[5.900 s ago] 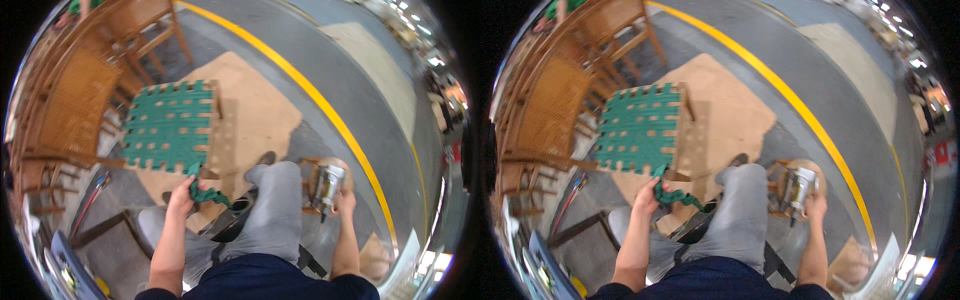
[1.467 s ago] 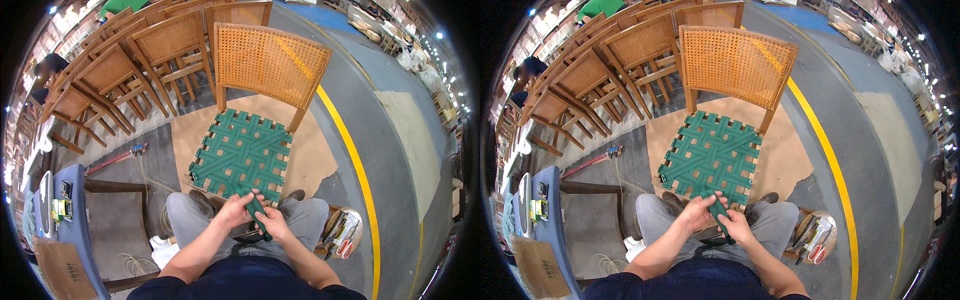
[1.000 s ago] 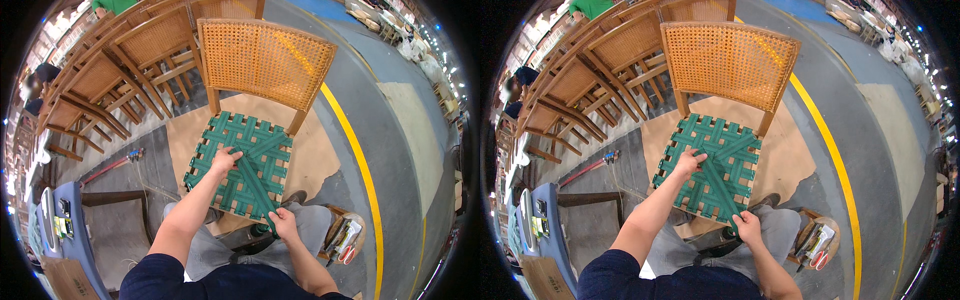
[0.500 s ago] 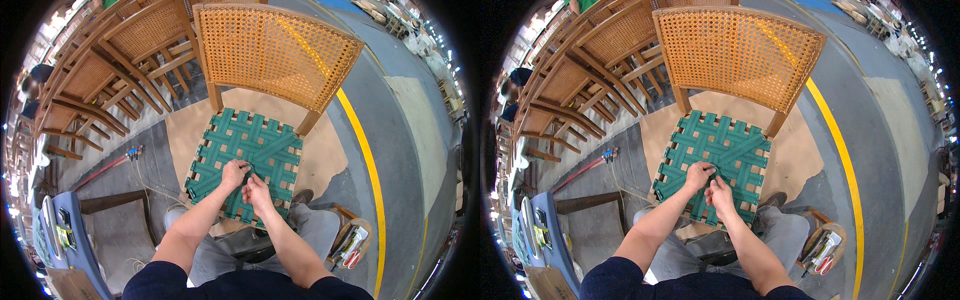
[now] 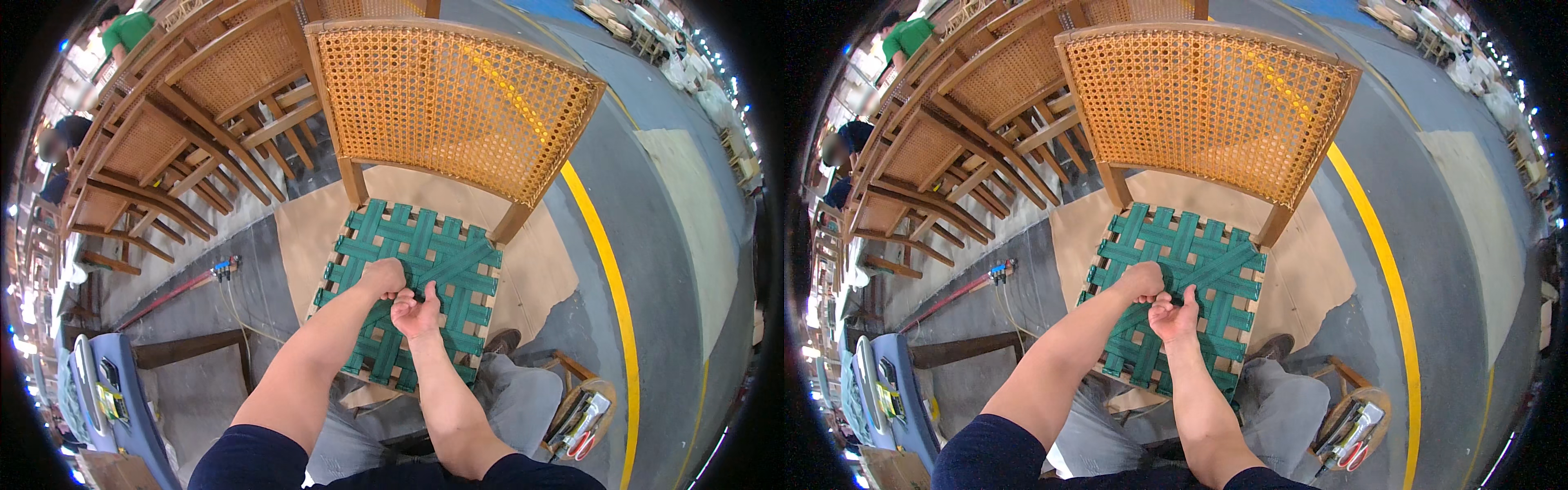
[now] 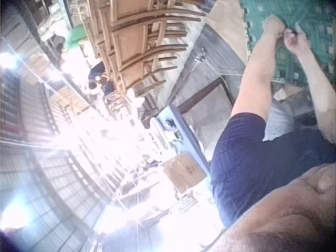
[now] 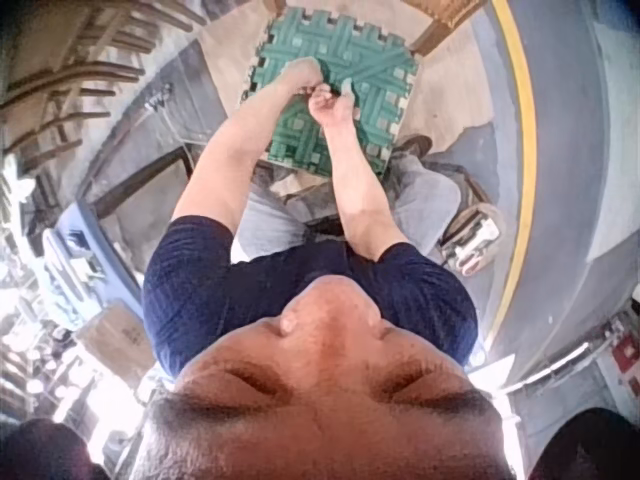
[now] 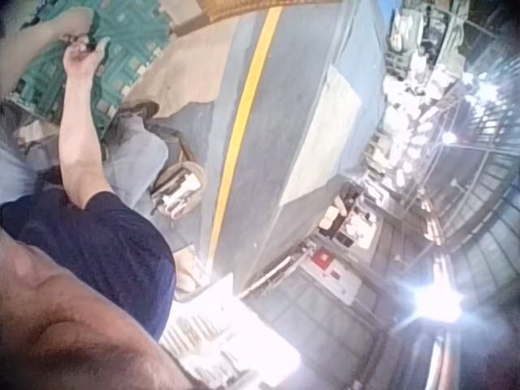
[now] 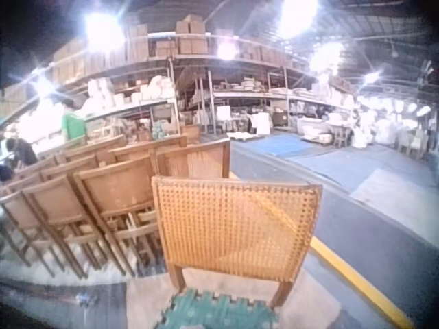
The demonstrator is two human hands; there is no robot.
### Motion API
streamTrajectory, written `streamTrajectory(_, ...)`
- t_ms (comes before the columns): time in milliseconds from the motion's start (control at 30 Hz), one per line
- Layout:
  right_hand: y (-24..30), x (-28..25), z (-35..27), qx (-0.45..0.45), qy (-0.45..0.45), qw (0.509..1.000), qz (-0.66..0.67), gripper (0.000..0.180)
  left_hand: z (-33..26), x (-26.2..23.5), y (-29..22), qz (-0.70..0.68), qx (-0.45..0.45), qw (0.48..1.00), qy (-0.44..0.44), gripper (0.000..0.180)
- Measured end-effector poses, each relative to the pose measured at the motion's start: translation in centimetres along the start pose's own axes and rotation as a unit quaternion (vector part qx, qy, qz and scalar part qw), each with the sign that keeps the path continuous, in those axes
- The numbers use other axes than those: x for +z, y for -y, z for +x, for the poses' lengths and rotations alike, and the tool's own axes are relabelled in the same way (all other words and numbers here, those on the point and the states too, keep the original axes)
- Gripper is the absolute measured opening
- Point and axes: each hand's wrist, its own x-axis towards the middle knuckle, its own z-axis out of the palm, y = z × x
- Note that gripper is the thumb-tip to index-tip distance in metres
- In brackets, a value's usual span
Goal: The person weaves green straps into a wooden chair seat frame, alternating over and under existing strands. They use a staple gun to secure the straps at intervals and trim excess material with scissors. The process continues until the seat surface is fully covered with a woven pattern.
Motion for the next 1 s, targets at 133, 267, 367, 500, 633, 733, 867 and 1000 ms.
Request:
streamTrajectory(133, -2.4, -0.6, 0.2, 0.085, 0.029, 0.996, -0.017, 0.077, 0.8, -0.2, 3.4, -0.009, -0.096, 0.995, 0.018, 0.024)
streamTrajectory(267, 0.1, 0.1, -0.3, 0.023, 0.027, 0.997, -0.074, 0.077, 1.4, 0.0, 0.4, -0.048, -0.032, 0.998, -0.031, 0.024)
streamTrajectory(367, -5.1, -0.8, -4.6, 0.007, -0.092, 0.940, -0.327, 0.065, -0.4, 2.1, 6.4, 0.039, 0.042, 0.962, -0.267, 0.025)
streamTrajectory(500, -1.9, -5.2, -14.0, -0.083, -0.053, 0.758, -0.645, 0.038, -4.8, -5.7, 7.0, -0.129, 0.097, 0.934, -0.319, 0.027)
streamTrajectory(633, 2.0, -1.8, -15.5, -0.222, 0.021, 0.668, -0.710, 0.026, -10.2, -10.3, 7.0, -0.229, 0.212, 0.943, -0.116, 0.025)
streamTrajectory(733, -1.8, 7.0, -12.2, -0.412, 0.166, 0.445, -0.778, 0.042, -10.9, -7.1, 8.9, -0.330, 0.226, 0.915, -0.054, 0.024)
streamTrajectory(867, -3.8, 12.8, -8.4, -0.463, 0.289, 0.257, -0.798, 0.029, -11.1, -4.1, 9.8, -0.390, 0.253, 0.885, -0.028, 0.025)
streamTrajectory(1000, -3.4, 13.6, -7.1, -0.428, 0.254, 0.298, -0.814, 0.013, -11.8, 0.2, 8.3, -0.457, 0.319, 0.792, -0.249, 0.013)
